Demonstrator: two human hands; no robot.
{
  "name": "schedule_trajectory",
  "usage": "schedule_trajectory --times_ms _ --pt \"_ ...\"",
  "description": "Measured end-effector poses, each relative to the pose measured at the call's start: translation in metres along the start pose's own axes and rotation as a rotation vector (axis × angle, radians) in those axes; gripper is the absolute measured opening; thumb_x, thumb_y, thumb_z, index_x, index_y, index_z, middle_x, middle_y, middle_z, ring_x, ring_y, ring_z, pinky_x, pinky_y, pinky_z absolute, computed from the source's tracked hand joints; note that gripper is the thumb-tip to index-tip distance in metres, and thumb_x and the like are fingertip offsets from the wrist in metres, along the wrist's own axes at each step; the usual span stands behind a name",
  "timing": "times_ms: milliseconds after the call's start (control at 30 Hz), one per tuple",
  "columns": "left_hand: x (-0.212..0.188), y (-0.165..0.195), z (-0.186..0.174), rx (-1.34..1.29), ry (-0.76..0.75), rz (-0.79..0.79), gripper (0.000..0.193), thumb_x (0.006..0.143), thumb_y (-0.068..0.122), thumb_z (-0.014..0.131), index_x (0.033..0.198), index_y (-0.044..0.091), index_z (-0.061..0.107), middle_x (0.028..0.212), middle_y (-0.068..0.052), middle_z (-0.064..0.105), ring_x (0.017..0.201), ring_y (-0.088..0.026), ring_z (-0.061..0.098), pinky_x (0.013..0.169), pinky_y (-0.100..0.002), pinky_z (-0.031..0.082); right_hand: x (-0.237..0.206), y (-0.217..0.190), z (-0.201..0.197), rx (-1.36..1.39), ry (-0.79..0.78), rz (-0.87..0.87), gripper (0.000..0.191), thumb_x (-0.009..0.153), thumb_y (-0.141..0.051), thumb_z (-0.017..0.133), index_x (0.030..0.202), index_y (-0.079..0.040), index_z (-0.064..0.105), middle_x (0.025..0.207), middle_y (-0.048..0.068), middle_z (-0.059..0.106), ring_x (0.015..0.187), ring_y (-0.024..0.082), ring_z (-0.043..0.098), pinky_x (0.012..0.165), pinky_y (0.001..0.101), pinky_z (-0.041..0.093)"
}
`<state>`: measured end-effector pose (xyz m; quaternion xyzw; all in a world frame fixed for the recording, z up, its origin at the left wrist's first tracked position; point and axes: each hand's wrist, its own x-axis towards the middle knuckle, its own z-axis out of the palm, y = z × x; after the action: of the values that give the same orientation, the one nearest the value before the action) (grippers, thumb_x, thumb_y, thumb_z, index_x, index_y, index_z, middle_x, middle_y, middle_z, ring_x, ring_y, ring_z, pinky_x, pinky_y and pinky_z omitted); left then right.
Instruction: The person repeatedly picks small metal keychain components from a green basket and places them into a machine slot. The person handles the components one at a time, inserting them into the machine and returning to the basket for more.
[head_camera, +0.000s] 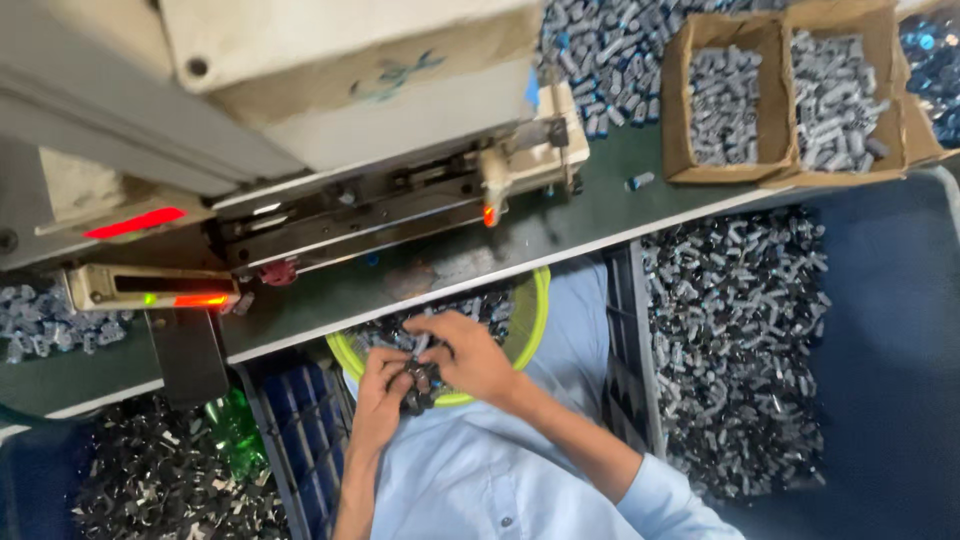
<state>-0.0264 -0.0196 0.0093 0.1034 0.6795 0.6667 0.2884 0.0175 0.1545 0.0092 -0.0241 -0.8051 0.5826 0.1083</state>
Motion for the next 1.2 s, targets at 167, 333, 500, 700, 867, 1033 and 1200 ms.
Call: schedule_trajectory --times_ms 167,333,500,700,867,1033,1200 --pt "0.001 -0.009 -0.010 -0.044 -0.010 0.069 0.016 0.095 -0.001 0.061 0.111 -0.001 0.057 0.095 -0.006 0.068 0.085 -0.014 0.067 0.079 -0.026 0.052 0.002 0.001 -0.004 0.069 -0.072 -0.040 0.027 0.076 0.008 0.073 0.100 -0.003 0.071 0.102 0.013 0.075 0.096 0.029 0.074 0.082 0.0357 0.060" --pt "-0.009 -0.019 -0.002 -0.057 0.127 0.095 0.013 0.092 0.003 0.066 0.104 0.000 0.061 0.084 -0.005 0.072 0.076 -0.012 0.070 0.071 -0.025 0.054 -0.011 0.000 0.008 0.208 -0.002 0.260 0.021 0.082 0.011 0.065 0.098 -0.002 0.067 0.102 0.012 0.078 0.089 0.023 0.079 0.078 0.0313 0.064" --pt "-0.001 -0.030 0.000 0.157 0.177 0.124 0.013 0.086 0.000 0.070 0.098 -0.002 0.066 0.075 -0.006 0.070 0.065 -0.012 0.068 0.060 -0.025 0.051 -0.014 0.008 0.016 0.082 0.124 -0.021 0.018 0.080 0.011 0.075 0.087 -0.001 0.063 0.100 0.014 0.079 0.091 0.025 0.080 0.078 0.0331 0.064" --pt "-0.006 -0.049 0.001 0.027 0.186 0.116 0.020 0.086 -0.002 0.073 0.107 -0.003 0.072 0.085 -0.008 0.075 0.071 -0.012 0.071 0.066 -0.025 0.055 -0.018 0.020 0.013 0.071 0.081 -0.192 0.027 0.078 0.016 0.070 0.098 0.001 0.058 0.108 0.018 0.076 0.088 0.028 0.078 0.077 0.0327 0.063" --pt "-0.005 -0.052 -0.003 0.127 0.124 0.073 0.017 0.090 0.004 0.072 0.106 -0.001 0.073 0.084 -0.006 0.078 0.071 -0.010 0.071 0.068 -0.024 0.056 -0.014 0.025 0.012 0.047 0.163 -0.262 0.030 0.081 0.023 0.063 0.101 0.000 0.061 0.103 0.019 0.075 0.076 0.023 0.078 0.067 0.0289 0.064" --pt "-0.005 -0.054 -0.008 0.173 0.095 0.067 0.017 0.090 0.007 0.073 0.105 -0.001 0.072 0.079 -0.005 0.074 0.070 -0.010 0.068 0.066 -0.025 0.052 -0.005 0.019 -0.008 -0.027 0.239 -0.204 0.029 0.084 0.017 0.063 0.095 -0.009 0.064 0.098 0.017 0.076 0.081 0.022 0.073 0.070 0.0297 0.059" --pt "-0.007 -0.046 -0.013 -0.200 0.058 -0.127 0.022 0.094 0.012 0.069 0.115 0.007 0.073 0.087 -0.005 0.071 0.078 -0.009 0.065 0.073 -0.024 0.052 0.008 0.008 -0.026 1.158 0.347 0.404 0.034 0.087 0.018 0.060 0.098 -0.014 0.054 0.095 0.010 0.066 0.085 0.018 0.064 0.075 0.0307 0.053"
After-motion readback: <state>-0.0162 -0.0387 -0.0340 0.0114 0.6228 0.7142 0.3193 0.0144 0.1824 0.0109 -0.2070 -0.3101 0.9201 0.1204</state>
